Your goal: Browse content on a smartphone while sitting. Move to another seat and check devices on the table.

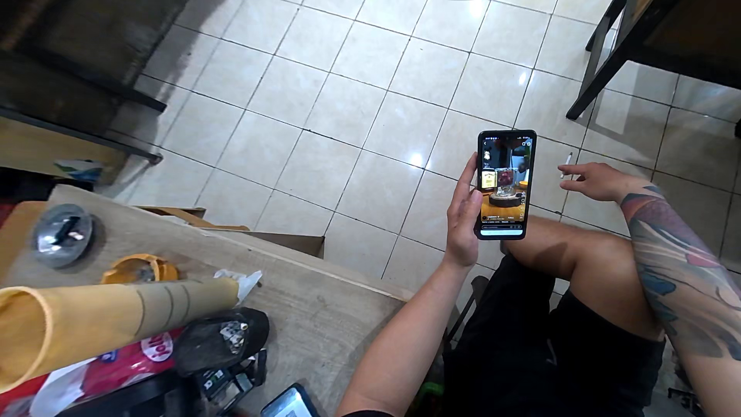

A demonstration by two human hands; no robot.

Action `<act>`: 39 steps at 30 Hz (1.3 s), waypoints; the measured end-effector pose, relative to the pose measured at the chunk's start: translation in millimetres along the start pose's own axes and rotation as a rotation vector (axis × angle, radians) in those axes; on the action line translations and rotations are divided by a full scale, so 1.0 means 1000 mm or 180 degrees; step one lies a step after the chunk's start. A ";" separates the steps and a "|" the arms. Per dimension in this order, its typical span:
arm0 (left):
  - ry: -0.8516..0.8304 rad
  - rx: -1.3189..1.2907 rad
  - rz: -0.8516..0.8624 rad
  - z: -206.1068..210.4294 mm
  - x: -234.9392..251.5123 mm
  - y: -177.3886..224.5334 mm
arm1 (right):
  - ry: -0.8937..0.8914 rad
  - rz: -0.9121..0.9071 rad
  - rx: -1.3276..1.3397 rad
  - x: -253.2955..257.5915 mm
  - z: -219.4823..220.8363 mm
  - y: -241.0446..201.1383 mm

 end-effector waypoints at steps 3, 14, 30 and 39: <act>-0.0028 0.0000 0.0021 0.000 0.000 0.000 | 0.0012 0.0003 0.0013 0.000 0.000 0.000; -0.0032 0.0034 -0.0007 -0.001 0.000 -0.001 | -0.0004 -0.0010 0.0002 -0.002 -0.002 -0.004; -0.0011 0.0014 -0.0028 -0.001 0.000 0.000 | 0.0022 0.0049 0.0058 -0.002 -0.001 -0.002; -0.0011 -0.0005 -0.0023 0.000 0.000 0.000 | 0.0025 0.0037 0.0076 -0.003 -0.002 -0.006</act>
Point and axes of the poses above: each hand's wrist, its own x-axis towards the middle knuckle, its own z-axis out of the palm, y = z × x, the point moved 7 cm from there along x, towards the middle knuckle, and after that the axes turned 5 degrees about -z, right-handed, at the moved point
